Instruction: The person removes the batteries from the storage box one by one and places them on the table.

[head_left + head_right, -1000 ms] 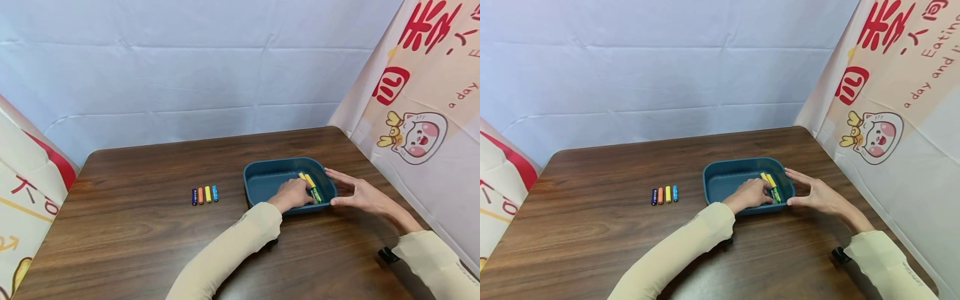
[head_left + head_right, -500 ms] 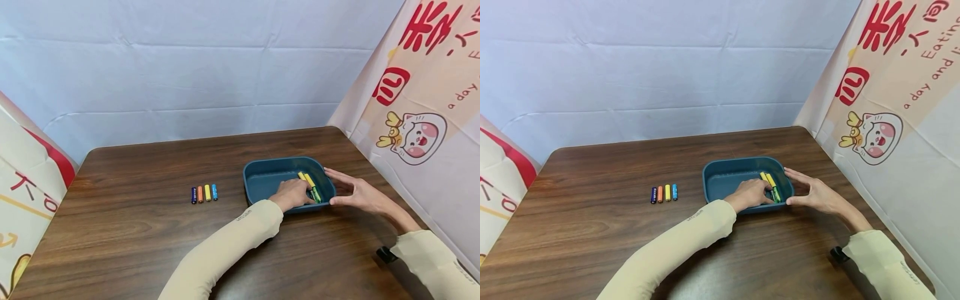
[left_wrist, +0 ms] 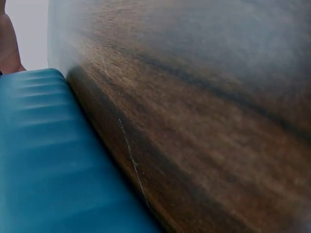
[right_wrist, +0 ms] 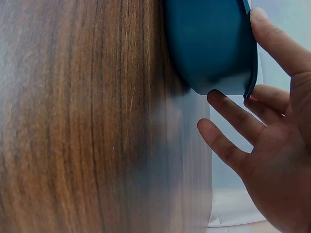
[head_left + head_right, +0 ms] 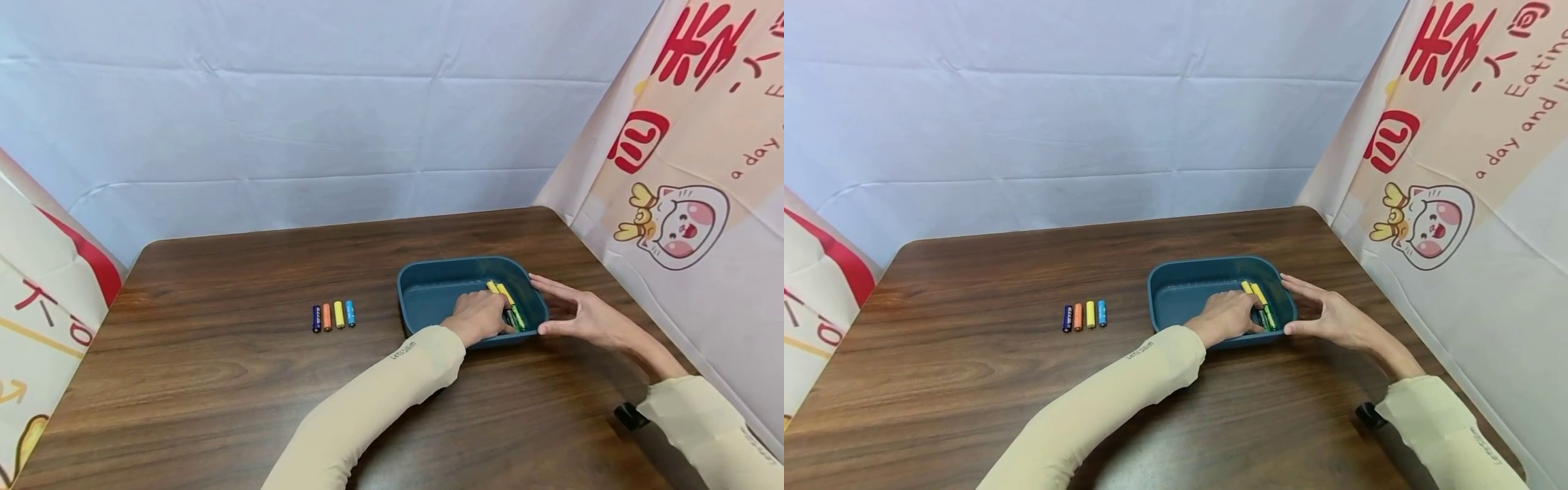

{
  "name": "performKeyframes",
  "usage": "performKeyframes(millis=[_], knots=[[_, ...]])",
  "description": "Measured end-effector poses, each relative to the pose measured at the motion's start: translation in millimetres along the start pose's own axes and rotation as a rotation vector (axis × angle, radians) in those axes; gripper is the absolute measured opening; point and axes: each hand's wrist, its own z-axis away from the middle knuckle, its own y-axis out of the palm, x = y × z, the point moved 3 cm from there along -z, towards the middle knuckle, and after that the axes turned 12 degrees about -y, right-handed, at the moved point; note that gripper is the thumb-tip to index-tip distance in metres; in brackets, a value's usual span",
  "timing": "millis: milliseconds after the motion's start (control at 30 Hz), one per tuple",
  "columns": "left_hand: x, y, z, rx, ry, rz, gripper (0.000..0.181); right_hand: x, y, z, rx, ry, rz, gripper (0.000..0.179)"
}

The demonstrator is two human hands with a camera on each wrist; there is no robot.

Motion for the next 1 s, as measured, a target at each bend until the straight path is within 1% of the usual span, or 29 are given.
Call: performKeyframes(millis=[200, 433, 567, 733, 867, 1000], knots=[[-0.2, -0.4, 0.9, -0.009, 0.007, -0.002, 0.042, -0.2, -0.2, -0.3, 0.000, -0.011, 0.005, 0.086], [-0.3, -1.1, 2.2, -0.022, 0.004, -0.001, 0.032, -1.0, 0.8, -0.8, -0.005, -0.012, -0.007, 0.086], [1.1, 0.0, 1.0, -0.019, 0.010, 0.013, 0.031, -1.2, 1.1, -0.2, -0.003, -0.012, -0.013, 0.087], [2.9, -1.9, 0.5, -0.004, 0.011, 0.069, 0.035, -1.2, 0.3, -0.6, -0.006, -0.020, -0.016, 0.086], [4.4, -4.8, 2.2, 0.039, 0.011, 0.141, 0.036, -0.7, -0.3, -0.4, -0.004, -0.017, -0.010, 0.086], [5.6, -9.1, 3.8, 0.064, 0.011, 0.186, 0.036, 0.3, -0.7, -0.1, -0.005, -0.016, -0.006, 0.086]])
